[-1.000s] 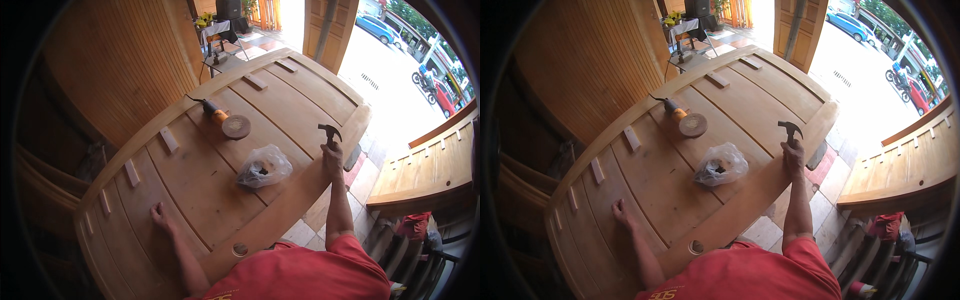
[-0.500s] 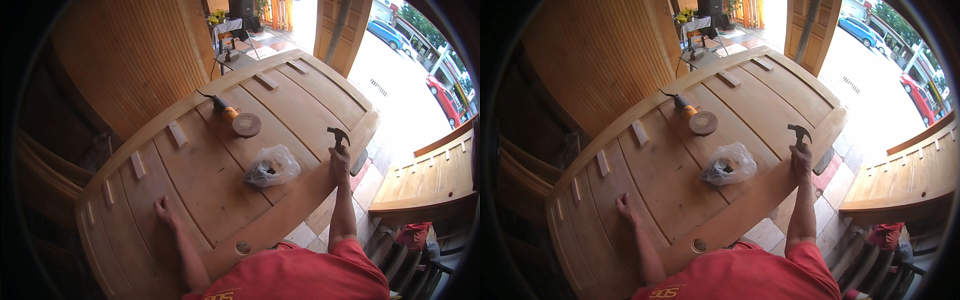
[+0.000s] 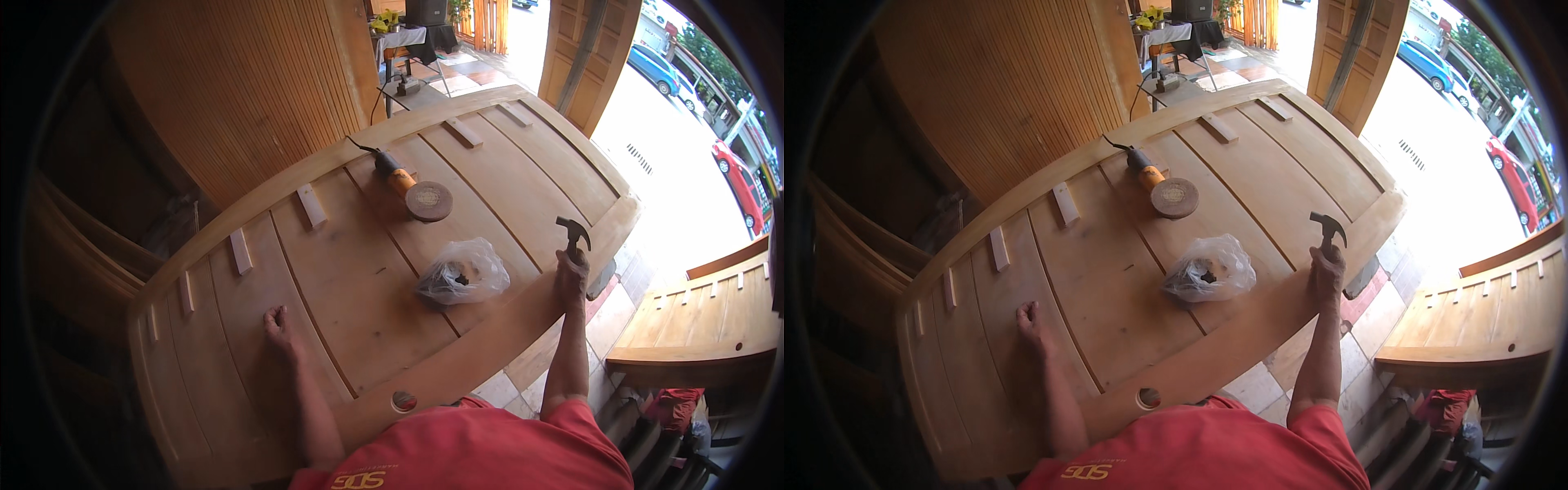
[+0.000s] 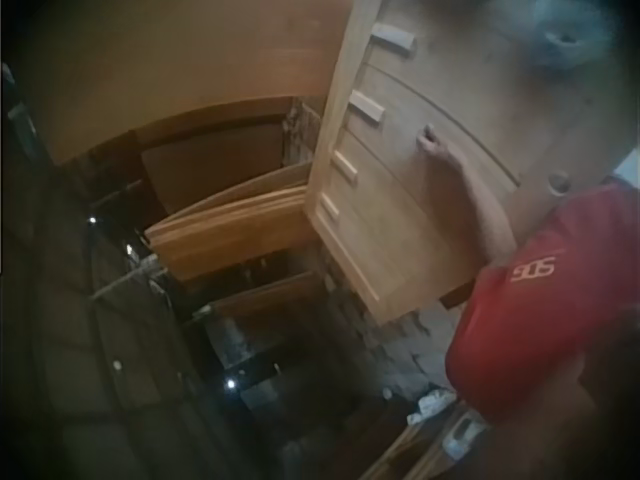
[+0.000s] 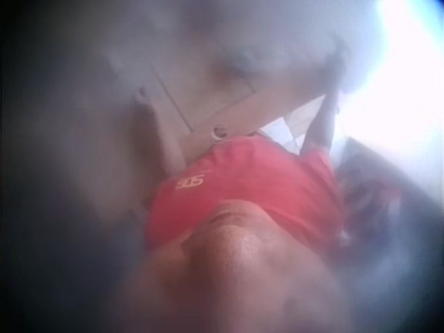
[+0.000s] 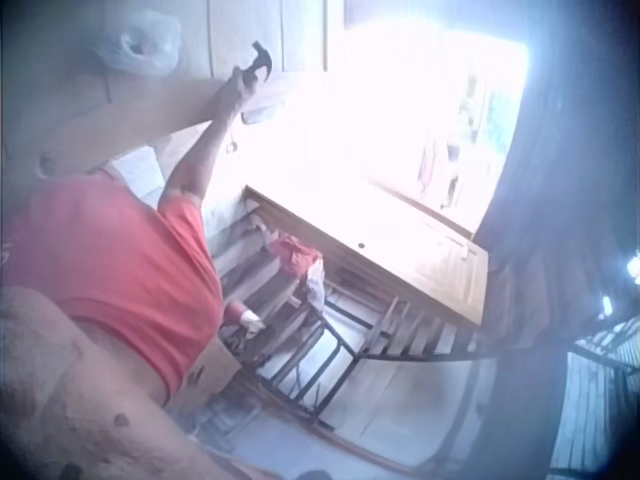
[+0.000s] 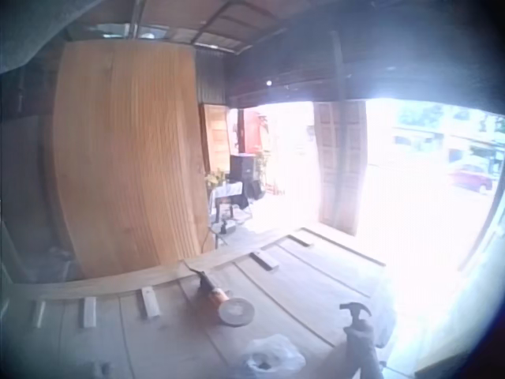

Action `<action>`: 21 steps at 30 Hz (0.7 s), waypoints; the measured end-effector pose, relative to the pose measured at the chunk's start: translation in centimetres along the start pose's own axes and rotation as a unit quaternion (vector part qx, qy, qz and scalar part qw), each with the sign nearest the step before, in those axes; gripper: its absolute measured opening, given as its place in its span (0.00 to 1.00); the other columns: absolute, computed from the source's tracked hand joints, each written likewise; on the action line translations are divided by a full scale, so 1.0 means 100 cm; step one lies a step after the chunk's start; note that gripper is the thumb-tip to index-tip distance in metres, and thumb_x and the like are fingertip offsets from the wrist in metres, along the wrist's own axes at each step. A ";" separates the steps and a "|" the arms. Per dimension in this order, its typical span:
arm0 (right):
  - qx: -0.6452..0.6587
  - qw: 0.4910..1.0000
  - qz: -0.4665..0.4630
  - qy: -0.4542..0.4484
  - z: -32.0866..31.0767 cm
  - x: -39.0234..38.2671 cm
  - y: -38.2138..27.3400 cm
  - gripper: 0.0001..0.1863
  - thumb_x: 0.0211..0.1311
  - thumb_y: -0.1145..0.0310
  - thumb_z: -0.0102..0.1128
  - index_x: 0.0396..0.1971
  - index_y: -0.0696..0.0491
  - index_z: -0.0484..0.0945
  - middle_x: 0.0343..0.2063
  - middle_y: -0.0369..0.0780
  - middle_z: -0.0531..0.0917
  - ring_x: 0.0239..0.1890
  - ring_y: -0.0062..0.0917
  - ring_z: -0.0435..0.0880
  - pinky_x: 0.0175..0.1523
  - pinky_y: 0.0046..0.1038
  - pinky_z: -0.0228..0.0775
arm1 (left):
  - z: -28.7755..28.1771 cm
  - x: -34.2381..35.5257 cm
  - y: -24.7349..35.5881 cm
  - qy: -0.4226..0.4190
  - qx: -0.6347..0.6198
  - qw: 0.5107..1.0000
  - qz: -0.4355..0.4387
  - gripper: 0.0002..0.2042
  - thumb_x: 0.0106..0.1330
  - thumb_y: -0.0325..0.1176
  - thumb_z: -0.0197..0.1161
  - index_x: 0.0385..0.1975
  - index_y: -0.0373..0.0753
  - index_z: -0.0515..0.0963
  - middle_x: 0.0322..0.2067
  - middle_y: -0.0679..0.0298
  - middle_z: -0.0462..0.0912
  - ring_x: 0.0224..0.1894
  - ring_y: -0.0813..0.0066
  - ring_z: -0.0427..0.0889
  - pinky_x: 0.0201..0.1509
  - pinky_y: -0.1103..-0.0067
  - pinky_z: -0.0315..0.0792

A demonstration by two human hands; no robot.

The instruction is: The person attaches small wooden blocks to a large wooden door using a hammer and nails, handling nails one at a time from a plastic bag.

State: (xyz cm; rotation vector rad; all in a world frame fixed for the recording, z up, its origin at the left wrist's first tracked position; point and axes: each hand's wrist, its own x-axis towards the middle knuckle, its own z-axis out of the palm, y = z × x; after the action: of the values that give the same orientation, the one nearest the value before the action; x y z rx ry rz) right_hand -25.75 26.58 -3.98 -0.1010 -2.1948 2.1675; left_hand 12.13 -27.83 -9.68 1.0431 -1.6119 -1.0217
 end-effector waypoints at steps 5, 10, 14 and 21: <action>0.005 1.000 -0.021 -0.001 -0.003 0.003 0.004 0.08 0.64 0.68 0.71 0.33 0.49 0.78 0.22 0.27 0.74 0.21 0.12 0.71 0.27 0.20 0.63 | 0.003 -0.002 0.004 -0.002 -0.044 0.999 -0.003 0.07 0.75 0.32 0.63 0.41 0.33 0.77 0.37 0.67 0.79 0.42 0.79 0.75 0.53 0.79 0.71; 0.017 1.000 0.020 0.007 0.010 -0.011 -0.014 0.09 0.66 0.71 0.69 0.30 0.46 0.75 0.21 0.25 0.71 0.21 0.10 0.67 0.27 0.17 0.58 | -0.003 -0.003 0.003 -0.005 -0.013 0.999 -0.032 0.09 0.76 0.32 0.63 0.42 0.31 0.78 0.38 0.65 0.80 0.43 0.77 0.77 0.55 0.78 0.72; 0.037 0.999 -0.012 0.006 0.011 -0.012 -0.009 0.08 0.66 0.70 0.69 0.32 0.46 0.76 0.21 0.24 0.69 0.20 0.09 0.66 0.26 0.16 0.54 | -0.006 -0.003 0.005 0.010 -0.029 0.999 -0.029 0.09 0.74 0.33 0.65 0.41 0.32 0.79 0.37 0.67 0.81 0.42 0.79 0.77 0.53 0.78 0.73; 0.019 1.000 -0.013 -0.017 0.008 -0.010 -0.009 0.08 0.68 0.68 0.68 0.32 0.45 0.76 0.22 0.23 0.68 0.23 0.09 0.64 0.28 0.18 0.53 | -0.001 -0.007 0.025 0.011 0.011 0.999 -0.044 0.10 0.74 0.35 0.66 0.42 0.34 0.80 0.37 0.66 0.84 0.42 0.79 0.79 0.52 0.78 0.73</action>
State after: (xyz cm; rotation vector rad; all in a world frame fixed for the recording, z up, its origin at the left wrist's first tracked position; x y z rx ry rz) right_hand -24.83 25.69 -3.13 -0.0338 -2.1584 2.2118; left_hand 11.96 -26.44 -7.48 1.1451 -1.5731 -1.0497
